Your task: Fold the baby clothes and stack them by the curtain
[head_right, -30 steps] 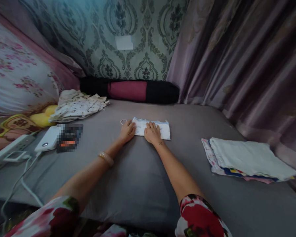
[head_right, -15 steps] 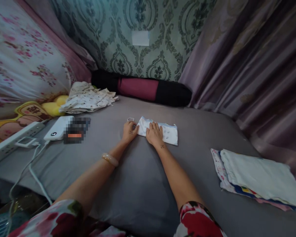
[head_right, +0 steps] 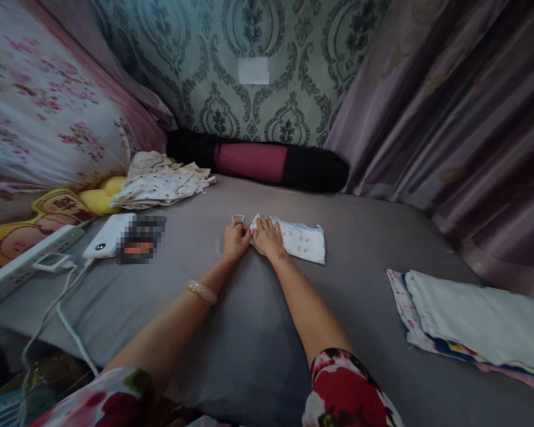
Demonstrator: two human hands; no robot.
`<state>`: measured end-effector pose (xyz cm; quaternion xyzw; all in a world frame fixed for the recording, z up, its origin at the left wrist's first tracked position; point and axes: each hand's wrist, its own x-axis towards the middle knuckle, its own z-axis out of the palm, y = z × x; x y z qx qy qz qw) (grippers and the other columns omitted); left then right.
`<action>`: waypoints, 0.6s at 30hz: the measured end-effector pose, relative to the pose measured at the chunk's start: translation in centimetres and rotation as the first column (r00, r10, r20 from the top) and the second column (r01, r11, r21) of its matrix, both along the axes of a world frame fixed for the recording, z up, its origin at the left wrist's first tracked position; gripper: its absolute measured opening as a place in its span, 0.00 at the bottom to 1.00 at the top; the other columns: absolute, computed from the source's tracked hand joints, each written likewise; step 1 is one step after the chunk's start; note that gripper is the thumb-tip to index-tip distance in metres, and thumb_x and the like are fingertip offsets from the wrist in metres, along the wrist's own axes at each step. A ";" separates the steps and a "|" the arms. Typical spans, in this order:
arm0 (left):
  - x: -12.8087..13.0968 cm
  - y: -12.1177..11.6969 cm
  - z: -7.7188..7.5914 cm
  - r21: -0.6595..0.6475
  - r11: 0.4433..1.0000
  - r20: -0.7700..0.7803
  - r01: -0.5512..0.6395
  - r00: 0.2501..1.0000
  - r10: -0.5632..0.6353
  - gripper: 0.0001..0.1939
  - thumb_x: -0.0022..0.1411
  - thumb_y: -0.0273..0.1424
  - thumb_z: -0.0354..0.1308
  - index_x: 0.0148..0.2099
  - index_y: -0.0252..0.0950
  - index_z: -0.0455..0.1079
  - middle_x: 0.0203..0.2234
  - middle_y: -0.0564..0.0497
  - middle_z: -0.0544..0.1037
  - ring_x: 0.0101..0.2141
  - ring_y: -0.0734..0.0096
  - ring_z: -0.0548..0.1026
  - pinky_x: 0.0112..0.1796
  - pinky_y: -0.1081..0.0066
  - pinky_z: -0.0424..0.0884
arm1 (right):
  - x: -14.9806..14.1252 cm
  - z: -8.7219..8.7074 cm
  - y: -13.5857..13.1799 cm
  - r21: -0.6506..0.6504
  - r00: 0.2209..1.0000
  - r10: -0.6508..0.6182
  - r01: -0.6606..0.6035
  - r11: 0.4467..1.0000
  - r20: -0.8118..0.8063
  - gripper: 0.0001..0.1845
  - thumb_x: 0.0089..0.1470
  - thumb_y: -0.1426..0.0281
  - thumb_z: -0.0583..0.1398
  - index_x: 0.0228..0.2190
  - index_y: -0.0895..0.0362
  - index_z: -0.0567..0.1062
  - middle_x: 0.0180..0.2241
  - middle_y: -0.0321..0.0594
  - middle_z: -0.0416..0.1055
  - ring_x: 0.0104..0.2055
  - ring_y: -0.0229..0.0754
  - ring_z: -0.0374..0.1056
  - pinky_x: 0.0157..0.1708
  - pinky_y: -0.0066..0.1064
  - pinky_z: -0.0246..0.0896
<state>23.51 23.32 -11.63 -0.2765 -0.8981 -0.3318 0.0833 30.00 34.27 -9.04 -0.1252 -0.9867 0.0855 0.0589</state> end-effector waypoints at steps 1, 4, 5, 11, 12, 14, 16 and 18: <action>0.0 0.0 0.0 0.001 1.000 0.000 -0.006 1.000 0.006 0.10 0.62 0.33 0.52 0.33 0.35 0.73 0.39 0.42 0.75 0.43 0.61 0.71 0.49 0.62 0.66 | 0.0 -0.1 0.1 0.004 1.000 -0.001 0.001 1.000 -0.003 0.30 0.66 0.64 0.41 0.64 0.63 0.55 0.67 0.46 0.50 0.68 0.50 0.44 0.65 0.47 0.34; 0.0 0.1 0.0 0.006 1.000 -0.006 -0.012 1.000 0.012 0.10 0.62 0.31 0.52 0.33 0.35 0.72 0.40 0.42 0.75 0.44 0.61 0.72 0.49 0.62 0.66 | 0.0 0.0 0.2 0.001 1.000 0.000 0.000 1.000 0.007 0.30 0.66 0.64 0.41 0.64 0.63 0.55 0.67 0.46 0.49 0.68 0.50 0.44 0.65 0.48 0.35; 0.0 0.1 0.0 0.007 1.000 -0.009 -0.010 1.000 0.010 0.10 0.62 0.31 0.51 0.34 0.34 0.72 0.39 0.42 0.76 0.44 0.61 0.72 0.49 0.62 0.66 | 0.0 0.2 0.1 -0.008 1.000 -0.002 0.002 1.000 0.016 0.30 0.66 0.64 0.42 0.64 0.63 0.55 0.67 0.46 0.49 0.68 0.51 0.45 0.65 0.48 0.35; -0.2 0.0 0.8 0.047 0.996 0.052 -0.075 0.996 0.073 0.19 0.70 0.31 0.38 0.37 0.34 0.70 0.36 0.41 0.76 0.42 0.62 0.73 0.45 0.63 0.67 | -1.1 1.0 -1.2 -0.022 0.999 -0.022 0.021 1.000 -0.040 0.31 0.66 0.64 0.40 0.63 0.67 0.56 0.66 0.52 0.50 0.69 0.51 0.42 0.65 0.48 0.32; -0.2 0.0 1.0 0.055 0.994 0.066 -0.092 0.994 0.088 0.20 0.70 0.31 0.36 0.38 0.34 0.70 0.36 0.41 0.76 0.42 0.62 0.73 0.45 0.63 0.67 | -1.3 1.0 -1.5 -0.021 0.999 -0.020 0.019 1.000 -0.034 0.31 0.66 0.64 0.39 0.63 0.68 0.56 0.66 0.52 0.49 0.69 0.50 0.41 0.65 0.47 0.32; -0.2 -0.1 1.2 0.067 0.992 0.086 -0.109 0.991 0.103 0.21 0.71 0.31 0.35 0.38 0.35 0.69 0.36 0.41 0.77 0.42 0.62 0.73 0.45 0.63 0.66 | -1.7 0.7 -2.0 -0.026 1.000 -0.024 0.025 0.999 0.004 0.31 0.66 0.64 0.39 0.64 0.69 0.55 0.67 0.53 0.48 0.69 0.50 0.41 0.65 0.45 0.33; -0.1 -0.1 1.3 0.080 0.990 0.099 -0.112 0.990 0.104 0.21 0.71 0.31 0.34 0.38 0.35 0.69 0.36 0.42 0.77 0.42 0.62 0.74 0.44 0.64 0.67 | -1.9 0.4 -2.3 -0.029 0.999 -0.026 0.027 0.999 0.034 0.31 0.66 0.65 0.40 0.64 0.69 0.54 0.67 0.54 0.47 0.69 0.51 0.40 0.65 0.43 0.35; -0.1 -0.1 1.3 0.095 0.990 0.103 -0.108 0.990 0.098 0.21 0.71 0.32 0.34 0.38 0.36 0.69 0.36 0.42 0.77 0.41 0.62 0.74 0.43 0.64 0.67 | -2.0 0.1 -2.3 -0.030 0.999 -0.022 0.023 0.999 0.038 0.31 0.66 0.65 0.40 0.64 0.69 0.54 0.67 0.54 0.46 0.69 0.51 0.39 0.65 0.44 0.35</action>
